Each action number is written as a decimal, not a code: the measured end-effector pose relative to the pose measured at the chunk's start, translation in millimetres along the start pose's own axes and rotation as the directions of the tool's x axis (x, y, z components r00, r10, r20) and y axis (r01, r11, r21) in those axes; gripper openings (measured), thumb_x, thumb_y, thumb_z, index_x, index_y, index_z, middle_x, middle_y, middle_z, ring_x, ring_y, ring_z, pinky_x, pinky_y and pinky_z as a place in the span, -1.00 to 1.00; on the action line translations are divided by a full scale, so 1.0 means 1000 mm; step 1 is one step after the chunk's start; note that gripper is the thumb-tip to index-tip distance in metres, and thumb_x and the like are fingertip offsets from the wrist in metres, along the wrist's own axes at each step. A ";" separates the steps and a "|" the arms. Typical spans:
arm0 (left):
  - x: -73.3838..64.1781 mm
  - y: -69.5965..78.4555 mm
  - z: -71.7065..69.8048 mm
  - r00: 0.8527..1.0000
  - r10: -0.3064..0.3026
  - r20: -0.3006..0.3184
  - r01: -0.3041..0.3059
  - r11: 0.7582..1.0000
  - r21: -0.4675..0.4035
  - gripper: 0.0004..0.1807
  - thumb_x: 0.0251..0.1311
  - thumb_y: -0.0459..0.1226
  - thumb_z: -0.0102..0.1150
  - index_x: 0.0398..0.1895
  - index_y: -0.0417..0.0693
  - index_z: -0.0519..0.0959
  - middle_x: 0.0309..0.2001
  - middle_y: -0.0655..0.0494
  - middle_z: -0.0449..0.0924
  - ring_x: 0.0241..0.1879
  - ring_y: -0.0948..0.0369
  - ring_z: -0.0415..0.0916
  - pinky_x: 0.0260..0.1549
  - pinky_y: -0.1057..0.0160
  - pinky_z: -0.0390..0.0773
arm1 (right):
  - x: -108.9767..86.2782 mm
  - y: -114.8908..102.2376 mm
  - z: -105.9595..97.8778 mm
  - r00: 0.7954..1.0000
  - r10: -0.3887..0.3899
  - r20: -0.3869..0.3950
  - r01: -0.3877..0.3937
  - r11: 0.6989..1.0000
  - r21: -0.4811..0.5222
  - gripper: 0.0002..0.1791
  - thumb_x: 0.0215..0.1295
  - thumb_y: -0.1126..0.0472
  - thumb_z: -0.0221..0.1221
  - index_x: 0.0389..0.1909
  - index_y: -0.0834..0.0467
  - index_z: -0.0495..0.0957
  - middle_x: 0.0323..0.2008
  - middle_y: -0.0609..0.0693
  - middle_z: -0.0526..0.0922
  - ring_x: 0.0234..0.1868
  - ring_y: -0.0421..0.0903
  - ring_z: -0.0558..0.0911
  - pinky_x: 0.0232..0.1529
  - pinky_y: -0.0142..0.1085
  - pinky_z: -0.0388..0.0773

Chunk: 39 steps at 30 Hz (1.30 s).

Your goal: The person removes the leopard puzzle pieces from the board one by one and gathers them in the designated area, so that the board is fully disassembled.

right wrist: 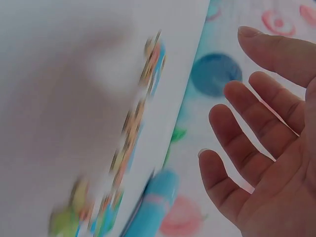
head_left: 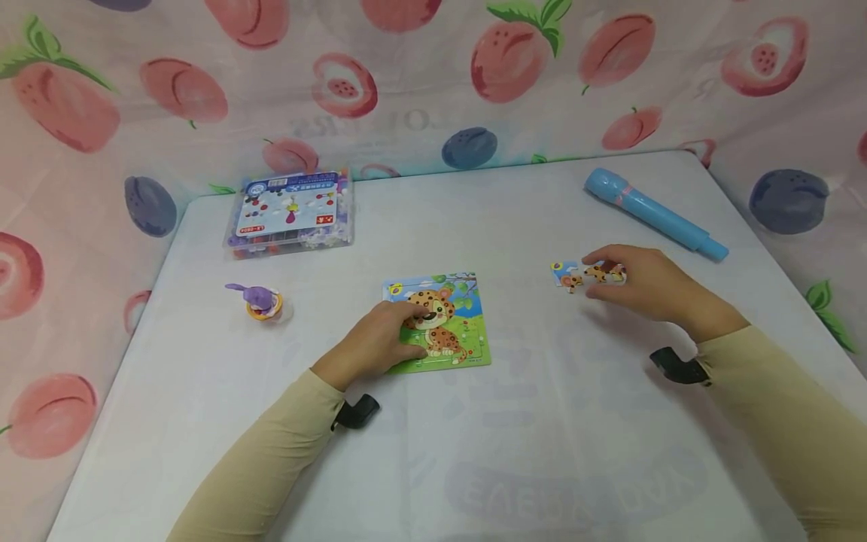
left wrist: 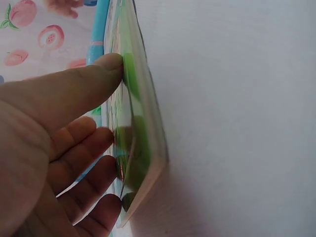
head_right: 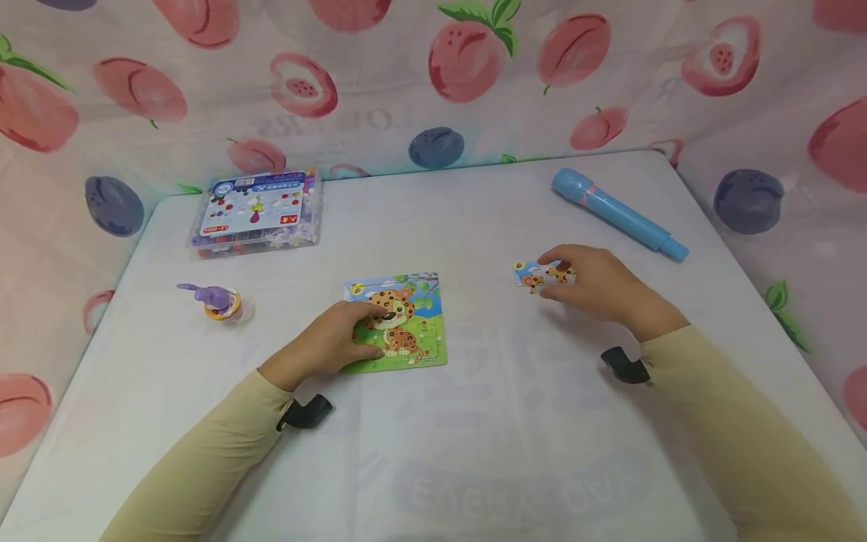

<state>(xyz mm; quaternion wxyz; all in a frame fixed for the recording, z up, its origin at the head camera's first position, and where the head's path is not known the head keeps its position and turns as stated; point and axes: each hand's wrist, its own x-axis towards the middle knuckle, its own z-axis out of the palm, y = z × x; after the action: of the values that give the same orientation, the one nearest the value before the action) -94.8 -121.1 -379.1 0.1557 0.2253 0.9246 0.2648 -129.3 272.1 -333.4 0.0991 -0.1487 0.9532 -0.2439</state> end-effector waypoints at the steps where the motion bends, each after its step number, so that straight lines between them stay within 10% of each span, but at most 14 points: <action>1: 0.000 0.000 0.000 1.000 0.001 -0.002 -0.001 1.000 -0.004 -0.33 0.13 -0.18 0.49 0.30 -0.16 0.50 0.06 0.03 0.57 0.14 0.01 0.43 0.15 0.03 0.44 | 0.003 -0.005 0.002 1.000 -0.021 0.002 0.021 1.000 0.007 -0.48 0.26 0.12 0.37 0.20 0.21 0.53 0.02 0.23 0.61 0.01 0.17 0.52 -0.04 0.07 0.51; 23: -0.005 0.002 0.003 0.996 -0.076 -0.040 0.075 0.997 -0.013 -0.21 0.10 -0.15 0.51 0.33 -0.34 0.42 0.28 -0.20 0.44 0.28 -0.10 0.33 0.28 0.00 0.35 | 0.061 -0.094 0.068 0.962 -0.229 0.147 0.219 0.972 0.080 -0.49 0.24 0.12 0.36 0.20 0.19 0.57 0.17 0.09 0.59 0.17 0.08 0.50 0.21 0.03 0.41; 39: -0.002 -0.002 0.002 0.996 -0.070 -0.048 0.069 0.997 -0.025 -0.21 0.10 -0.12 0.51 0.32 -0.34 0.42 0.27 -0.19 0.45 0.27 -0.09 0.34 0.28 0.00 0.34 | 0.076 -0.113 0.103 0.923 -0.318 0.215 0.308 0.948 0.080 -0.54 0.25 0.15 0.36 0.15 0.18 0.60 0.10 0.03 0.64 0.16 0.06 0.49 0.24 -0.08 0.39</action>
<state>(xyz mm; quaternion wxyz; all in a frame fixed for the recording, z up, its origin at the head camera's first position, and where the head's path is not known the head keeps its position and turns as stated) -92.7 -123.1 -381.2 0.1449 0.1844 0.9323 0.2753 -146.7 107.7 -374.9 0.1696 -0.3236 0.8940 -0.2593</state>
